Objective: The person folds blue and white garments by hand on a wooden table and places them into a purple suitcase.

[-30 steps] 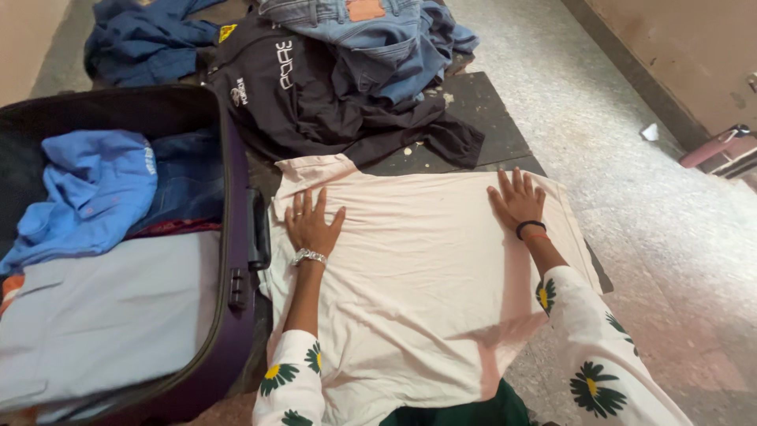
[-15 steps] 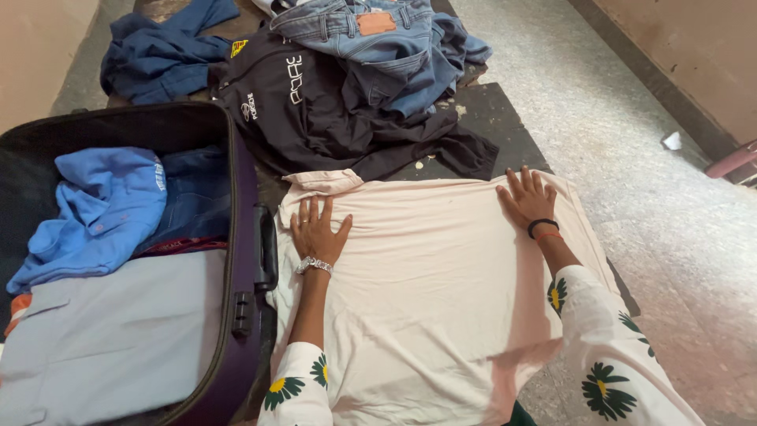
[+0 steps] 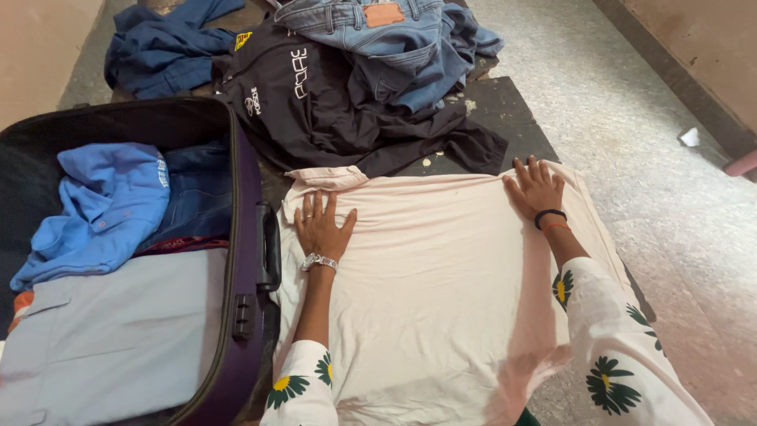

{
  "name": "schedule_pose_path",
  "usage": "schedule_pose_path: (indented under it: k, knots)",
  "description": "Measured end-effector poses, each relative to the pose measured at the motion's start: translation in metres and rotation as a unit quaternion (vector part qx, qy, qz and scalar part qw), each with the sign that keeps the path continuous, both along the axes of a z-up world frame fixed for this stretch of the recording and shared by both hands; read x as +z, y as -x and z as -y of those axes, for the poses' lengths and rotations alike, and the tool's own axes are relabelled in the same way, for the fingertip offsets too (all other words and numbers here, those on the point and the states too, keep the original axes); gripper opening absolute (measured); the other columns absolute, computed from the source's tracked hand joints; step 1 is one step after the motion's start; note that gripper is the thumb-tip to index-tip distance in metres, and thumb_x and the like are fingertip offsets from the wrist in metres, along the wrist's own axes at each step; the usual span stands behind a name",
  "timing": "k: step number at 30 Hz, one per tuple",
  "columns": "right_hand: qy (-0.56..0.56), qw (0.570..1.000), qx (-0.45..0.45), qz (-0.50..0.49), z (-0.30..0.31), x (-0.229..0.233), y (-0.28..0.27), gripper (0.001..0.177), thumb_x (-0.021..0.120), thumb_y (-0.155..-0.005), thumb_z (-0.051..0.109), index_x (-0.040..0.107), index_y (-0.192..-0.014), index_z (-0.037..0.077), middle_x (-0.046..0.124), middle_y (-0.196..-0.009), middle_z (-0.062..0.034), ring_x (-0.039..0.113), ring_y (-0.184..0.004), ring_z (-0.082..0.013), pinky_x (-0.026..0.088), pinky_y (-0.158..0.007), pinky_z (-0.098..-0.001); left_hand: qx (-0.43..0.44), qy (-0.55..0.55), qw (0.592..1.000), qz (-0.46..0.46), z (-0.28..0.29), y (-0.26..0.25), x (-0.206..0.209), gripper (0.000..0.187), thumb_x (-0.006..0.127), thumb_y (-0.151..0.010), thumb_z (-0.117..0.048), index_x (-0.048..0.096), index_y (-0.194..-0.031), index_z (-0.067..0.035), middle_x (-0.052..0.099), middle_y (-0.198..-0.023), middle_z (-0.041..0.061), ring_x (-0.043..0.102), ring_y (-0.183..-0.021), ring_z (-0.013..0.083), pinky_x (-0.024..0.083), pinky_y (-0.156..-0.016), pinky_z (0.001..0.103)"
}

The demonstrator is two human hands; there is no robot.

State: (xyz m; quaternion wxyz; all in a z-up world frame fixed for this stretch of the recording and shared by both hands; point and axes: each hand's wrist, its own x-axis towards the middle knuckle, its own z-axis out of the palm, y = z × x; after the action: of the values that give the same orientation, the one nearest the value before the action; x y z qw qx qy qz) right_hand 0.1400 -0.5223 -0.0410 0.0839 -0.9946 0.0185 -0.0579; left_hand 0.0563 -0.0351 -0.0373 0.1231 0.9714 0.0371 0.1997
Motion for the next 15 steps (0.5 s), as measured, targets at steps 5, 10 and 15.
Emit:
schedule_pose_path:
  k: [5, 10, 15]
  knots:
    - [0.006, 1.000, -0.003, -0.001, -0.002, -0.001, -0.010, 0.075, 0.029, -0.098, 0.067, 0.032, -0.160, 0.027, 0.022, -0.169, -0.0104, 0.017, -0.156, -0.0313, 0.012, -0.118, -0.0623, 0.007, 0.011, 1.000, -0.003, 0.001, -0.003, 0.002, 0.071, 0.055, -0.091, -0.066, 0.058, -0.145, -0.019, 0.047, -0.156, 0.010, 0.032, -0.150, 0.0293, 0.017, -0.122, 0.051]
    - [0.009, 1.000, -0.015, 0.000, -0.004, -0.001, -0.016, 0.074, 0.030, -0.099, 0.066, 0.031, -0.162, 0.026, 0.022, -0.170, -0.0095, 0.017, -0.157, -0.0315, 0.012, -0.120, -0.0630, 0.007, 0.012, 1.000, 0.003, 0.001, -0.005, 0.002, 0.071, 0.055, -0.092, -0.065, 0.058, -0.146, -0.019, 0.048, -0.157, 0.010, 0.032, -0.150, 0.0301, 0.018, -0.122, 0.052]
    - [-0.011, 1.000, -0.003, -0.008, 0.005, -0.006, -0.025, 0.081, 0.030, -0.096, 0.068, 0.026, -0.162, 0.021, 0.017, -0.169, -0.0121, 0.015, -0.155, -0.0327, 0.013, -0.116, -0.0638, 0.003, 0.003, 1.000, 0.002, 0.002, -0.010, 0.001, 0.070, 0.056, -0.093, -0.063, 0.059, -0.144, -0.017, 0.048, -0.156, 0.011, 0.033, -0.149, 0.0310, 0.019, -0.120, 0.053]
